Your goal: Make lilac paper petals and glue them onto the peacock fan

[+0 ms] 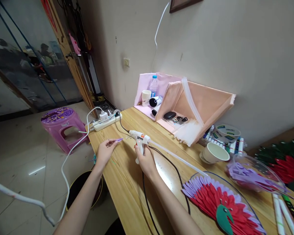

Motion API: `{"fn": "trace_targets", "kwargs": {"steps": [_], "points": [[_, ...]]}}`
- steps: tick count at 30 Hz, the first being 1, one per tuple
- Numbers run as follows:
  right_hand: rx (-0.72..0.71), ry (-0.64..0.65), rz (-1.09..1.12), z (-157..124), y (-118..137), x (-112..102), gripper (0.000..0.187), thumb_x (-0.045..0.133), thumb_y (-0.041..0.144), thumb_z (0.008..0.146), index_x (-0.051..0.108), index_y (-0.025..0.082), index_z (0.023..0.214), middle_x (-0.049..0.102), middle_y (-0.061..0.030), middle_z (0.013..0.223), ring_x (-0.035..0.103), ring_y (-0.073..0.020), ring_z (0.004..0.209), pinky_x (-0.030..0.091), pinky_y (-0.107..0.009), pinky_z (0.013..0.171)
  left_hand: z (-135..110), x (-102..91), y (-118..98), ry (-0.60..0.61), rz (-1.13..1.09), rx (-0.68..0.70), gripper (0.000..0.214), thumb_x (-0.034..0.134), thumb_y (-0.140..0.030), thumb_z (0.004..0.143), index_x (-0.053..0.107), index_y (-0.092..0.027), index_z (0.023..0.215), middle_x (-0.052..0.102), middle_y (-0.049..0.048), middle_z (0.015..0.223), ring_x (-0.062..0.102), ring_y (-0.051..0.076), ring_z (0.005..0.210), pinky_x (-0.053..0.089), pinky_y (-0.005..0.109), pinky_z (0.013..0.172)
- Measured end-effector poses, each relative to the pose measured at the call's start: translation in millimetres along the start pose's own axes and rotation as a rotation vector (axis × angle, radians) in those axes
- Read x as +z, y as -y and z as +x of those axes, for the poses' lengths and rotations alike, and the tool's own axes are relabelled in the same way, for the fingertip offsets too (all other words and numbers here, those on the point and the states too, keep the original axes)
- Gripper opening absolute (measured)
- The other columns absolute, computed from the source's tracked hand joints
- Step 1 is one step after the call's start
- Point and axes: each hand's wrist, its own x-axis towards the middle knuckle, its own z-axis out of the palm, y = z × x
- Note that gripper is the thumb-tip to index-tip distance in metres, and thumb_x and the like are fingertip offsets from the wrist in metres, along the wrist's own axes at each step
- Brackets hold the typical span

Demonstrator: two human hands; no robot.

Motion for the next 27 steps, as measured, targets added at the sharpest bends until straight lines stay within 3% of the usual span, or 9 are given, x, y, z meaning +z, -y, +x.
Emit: {"fn": "trace_targets", "kwargs": {"steps": [9,15,27], "points": [[-0.013,0.141,-0.087,-17.1,-3.4,0.8,0.033,0.04,0.039,0.086,0.058,0.016,0.102,0.064,-0.0061,0.089,0.059,-0.0215,0.083,0.043,-0.03,0.073,5.2,-2.9,-4.0,0.071,-0.034,-0.128,0.026,0.065,-0.035,0.066,0.069,-0.011,0.074,0.069,0.0082,0.07,0.058,0.012,0.058,0.042,0.022,0.054],[-0.05,0.12,-0.071,-16.7,-1.0,-0.1,0.034,0.042,0.037,0.085,0.059,0.017,0.107,0.064,-0.0081,0.104,0.059,-0.0241,0.097,0.041,-0.032,0.085,2.6,-0.4,-7.7,0.082,-0.03,-0.142,0.021,0.065,-0.032,0.065,0.069,-0.011,0.068,0.067,0.0065,0.064,0.056,0.011,0.055,0.04,0.022,0.054],[-0.04,0.128,-0.098,-15.7,-4.0,-0.6,0.034,0.042,0.038,0.085,0.06,0.018,0.106,0.066,-0.0078,0.1,0.06,-0.0245,0.095,0.042,-0.033,0.083,2.4,-0.2,-6.9,0.083,-0.019,-0.139,0.018,0.066,-0.031,0.064,0.069,-0.014,0.068,0.067,0.0053,0.063,0.057,0.013,0.059,0.042,0.024,0.059]]}}
